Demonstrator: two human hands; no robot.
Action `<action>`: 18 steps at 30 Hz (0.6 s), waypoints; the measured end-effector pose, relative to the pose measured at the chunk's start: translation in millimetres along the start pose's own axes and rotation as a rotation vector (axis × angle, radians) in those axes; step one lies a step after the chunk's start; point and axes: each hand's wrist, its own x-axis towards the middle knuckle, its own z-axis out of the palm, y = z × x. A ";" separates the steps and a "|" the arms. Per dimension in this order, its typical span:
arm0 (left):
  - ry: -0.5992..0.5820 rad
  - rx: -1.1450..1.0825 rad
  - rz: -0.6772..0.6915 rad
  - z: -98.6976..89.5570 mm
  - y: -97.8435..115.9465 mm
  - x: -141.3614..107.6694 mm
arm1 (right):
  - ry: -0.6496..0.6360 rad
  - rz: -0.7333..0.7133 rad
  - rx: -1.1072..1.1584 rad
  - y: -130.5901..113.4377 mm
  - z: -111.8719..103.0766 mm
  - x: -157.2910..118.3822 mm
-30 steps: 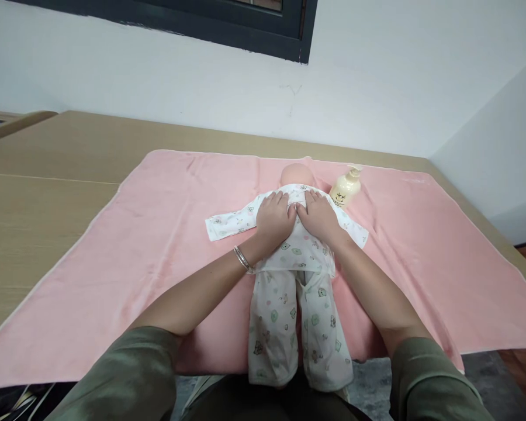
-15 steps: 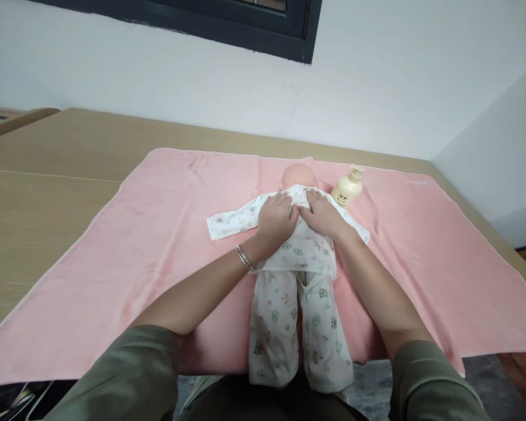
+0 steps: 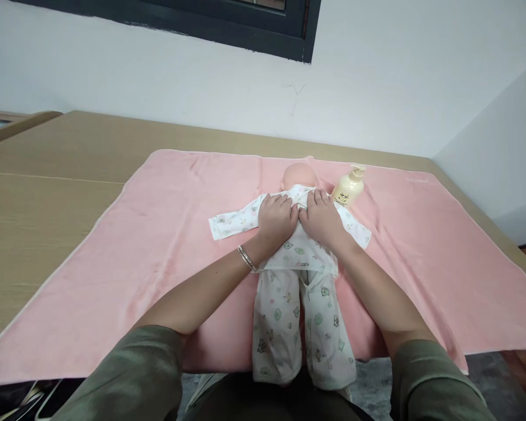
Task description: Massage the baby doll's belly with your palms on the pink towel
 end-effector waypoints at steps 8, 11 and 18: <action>-0.076 -0.056 -0.071 -1.3 1.0 1.8 | 0.031 -0.042 0.048 3.8 10.0 3.9; -0.140 -0.077 -0.116 -0.7 0.8 4.2 | 0.038 -0.014 0.067 3.6 10.5 3.9; -0.248 -0.064 -0.121 -0.7 -0.6 10.0 | 0.073 -0.054 0.073 8.3 6.7 6.6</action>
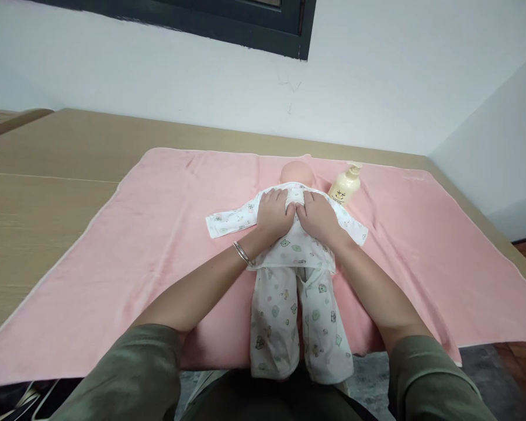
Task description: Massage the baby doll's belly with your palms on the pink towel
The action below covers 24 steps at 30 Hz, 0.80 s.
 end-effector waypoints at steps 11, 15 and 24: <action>0.038 -0.006 -0.045 -0.3 2.1 -2.6 | 0.014 0.027 -0.035 3.4 1.3 2.8; 0.005 0.021 -0.071 -3.2 4.9 -2.6 | 0.048 0.058 -0.077 -0.4 2.6 1.9; 0.033 0.065 -0.057 -3.7 6.7 -4.3 | 0.125 0.096 -0.079 -3.3 6.6 -0.9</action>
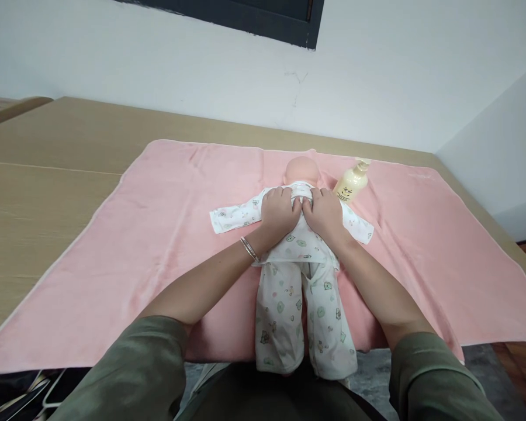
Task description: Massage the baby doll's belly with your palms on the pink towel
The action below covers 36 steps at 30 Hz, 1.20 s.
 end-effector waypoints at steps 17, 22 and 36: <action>-0.047 -0.044 0.005 3.0 -5.4 5.5 | -0.093 -0.012 0.106 3.9 -1.1 2.9; -0.129 -0.069 -0.002 0.9 -5.7 10.5 | -0.142 -0.016 0.128 5.2 -5.3 5.0; -0.267 -0.110 -0.032 3.2 -5.8 12.9 | -0.189 -0.012 0.189 7.6 -3.9 7.2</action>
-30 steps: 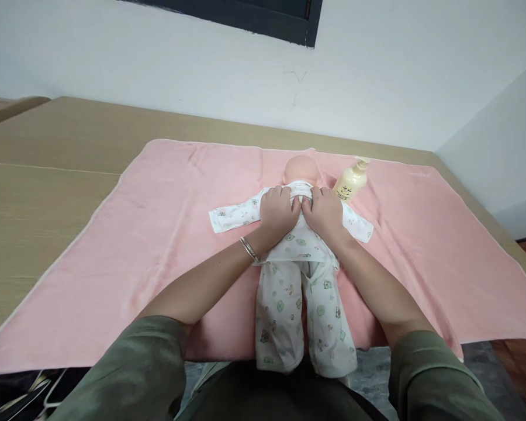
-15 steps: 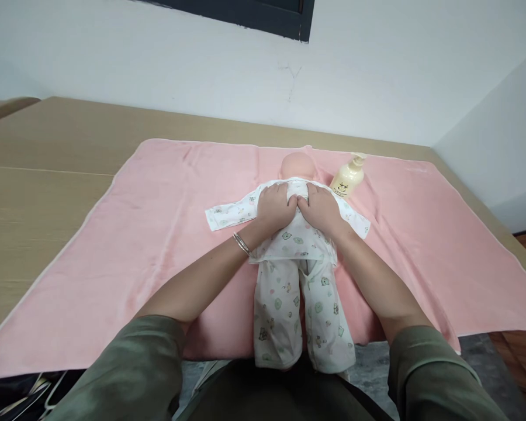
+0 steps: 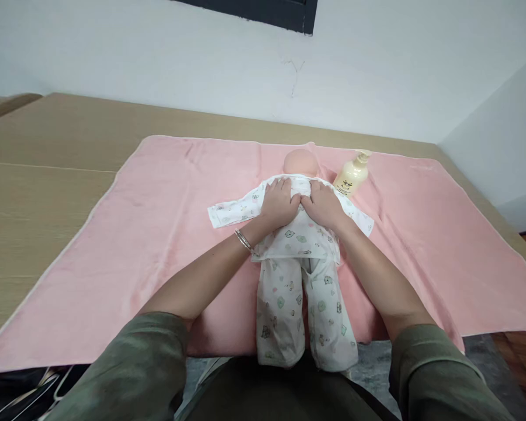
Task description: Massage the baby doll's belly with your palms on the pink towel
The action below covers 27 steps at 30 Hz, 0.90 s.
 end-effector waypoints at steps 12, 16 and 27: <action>-0.036 0.044 0.011 -2.1 1.4 0.3 | -0.040 -0.008 -0.066 1.5 4.7 3.3; -0.025 0.022 0.030 -1.1 -0.3 1.0 | -0.052 0.021 -0.064 -1.1 4.3 1.3; -0.004 -0.037 -0.010 1.6 -0.3 -1.2 | -0.026 0.068 -0.069 -4.5 4.0 -1.3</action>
